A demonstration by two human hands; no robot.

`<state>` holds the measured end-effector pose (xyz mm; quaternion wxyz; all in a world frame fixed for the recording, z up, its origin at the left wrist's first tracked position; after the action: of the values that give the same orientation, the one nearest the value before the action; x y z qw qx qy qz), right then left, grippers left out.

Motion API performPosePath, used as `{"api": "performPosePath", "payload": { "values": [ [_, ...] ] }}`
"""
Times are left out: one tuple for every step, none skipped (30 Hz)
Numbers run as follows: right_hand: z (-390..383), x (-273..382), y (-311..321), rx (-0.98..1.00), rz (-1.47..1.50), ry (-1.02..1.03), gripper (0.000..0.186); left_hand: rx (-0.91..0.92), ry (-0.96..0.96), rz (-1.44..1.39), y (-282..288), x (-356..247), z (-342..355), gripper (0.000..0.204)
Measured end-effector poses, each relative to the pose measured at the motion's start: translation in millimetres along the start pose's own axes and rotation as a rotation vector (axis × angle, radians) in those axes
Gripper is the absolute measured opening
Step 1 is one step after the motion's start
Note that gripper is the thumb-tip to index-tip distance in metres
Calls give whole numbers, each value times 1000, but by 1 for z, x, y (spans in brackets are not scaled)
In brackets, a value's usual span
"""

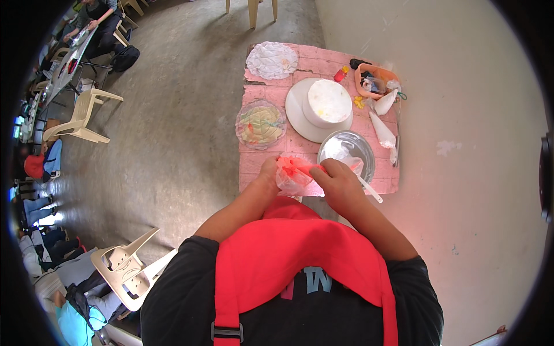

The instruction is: The person stands at a table and repeatedly folds, twists, and adjusts a pink disposable piping bag. They handle the bag with both hands, occasionally picking up a white piping tip and attempting to insert it into the bag opening. The person continues to manipulate the bag throughout the clip without filling it or applying it to a cake.

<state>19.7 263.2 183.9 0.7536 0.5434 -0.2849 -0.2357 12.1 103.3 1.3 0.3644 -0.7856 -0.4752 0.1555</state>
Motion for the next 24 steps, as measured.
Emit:
{"api": "performPosePath", "payload": {
  "values": [
    [0,-2,1,13,-24,30,21,22,-3,5,8,-3,7,37],
    [0,-3,4,33,-37,42,21,43,-6,10,16,-6,14,40],
    [-3,-5,9,54,-59,37,20,-15,-20,-8,6,-3,13,39],
    [-4,-7,16,75,-80,35,20,-74,-37,-26,-11,0,4,39],
    [-5,-11,22,94,-94,11,19,-132,-53,-43,-22,3,0,39],
    [-4,-14,30,110,-102,-2,18,-105,-49,-57,-18,0,5,38],
    [-4,-18,34,127,-106,-17,18,-82,-43,-70,-7,-5,13,38],
    [-5,-26,35,105,26,-96,17,-59,-38,-83,5,-10,20,38],
    [-7,-37,34,83,155,-184,16,17,-1,-83,9,-13,23,38],
    [-8,-49,34,59,286,-268,14,92,33,-84,11,-16,23,38],
    [-10,-61,36,47,470,-425,17,167,67,-86,13,-18,23,38],
    [-14,-74,38,30,651,-587,19,137,51,-66,11,-19,23,35],
    [-17,-87,39,10,837,-747,22,106,33,-45,8,-19,20,32],
    [-19,-100,40,-84,1033,-769,25,74,13,-24,4,-20,17,29],
    [-22,-113,40,-183,1228,-785,29,72,5,-41,-1,-19,13,29],
    [-25,-128,41,-286,1421,-796,33,69,-4,-60,-6,-18,8,28],
    [-31,-148,40,-333,1534,-815,36,67,-13,-80,-7,-17,6,28],
    [-36,-173,36,-378,1650,-828,39,81,-21,-78,-6,-18,6,27],
    [-41,-198,33,-427,1765,-840,41,95,-26,-75,-3,-19,9,25],
    [-45,-222,31,-467,1743,-889,40,109,-32,-72,-1,-19,11,24],
    [-48,-246,29,-506,1719,-937,38,114,-69,-12,-1,-19,13,23],
    [-46,-267,29,-543,1696,-983,37,119,-108,48,0,-19,13,21],
    [-43,-288,32,-529,1556,-989,36,125,-148,107,1,-19,14,20],
    [-36,-305,36,-507,1421,-992,36,144,-128,81,7,-20,16,18]
  ]
}}
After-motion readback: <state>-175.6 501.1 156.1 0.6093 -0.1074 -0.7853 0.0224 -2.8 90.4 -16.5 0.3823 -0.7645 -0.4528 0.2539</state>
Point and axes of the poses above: each hand's wrist, its own z-axis towards the middle knuckle, its own y-axis out of the back of the hand, x = y × z, the point moved 1 cm from there along z, towards the middle knuckle, and after that the axes turned 12 degrees about -z, right-handed, at the moved point
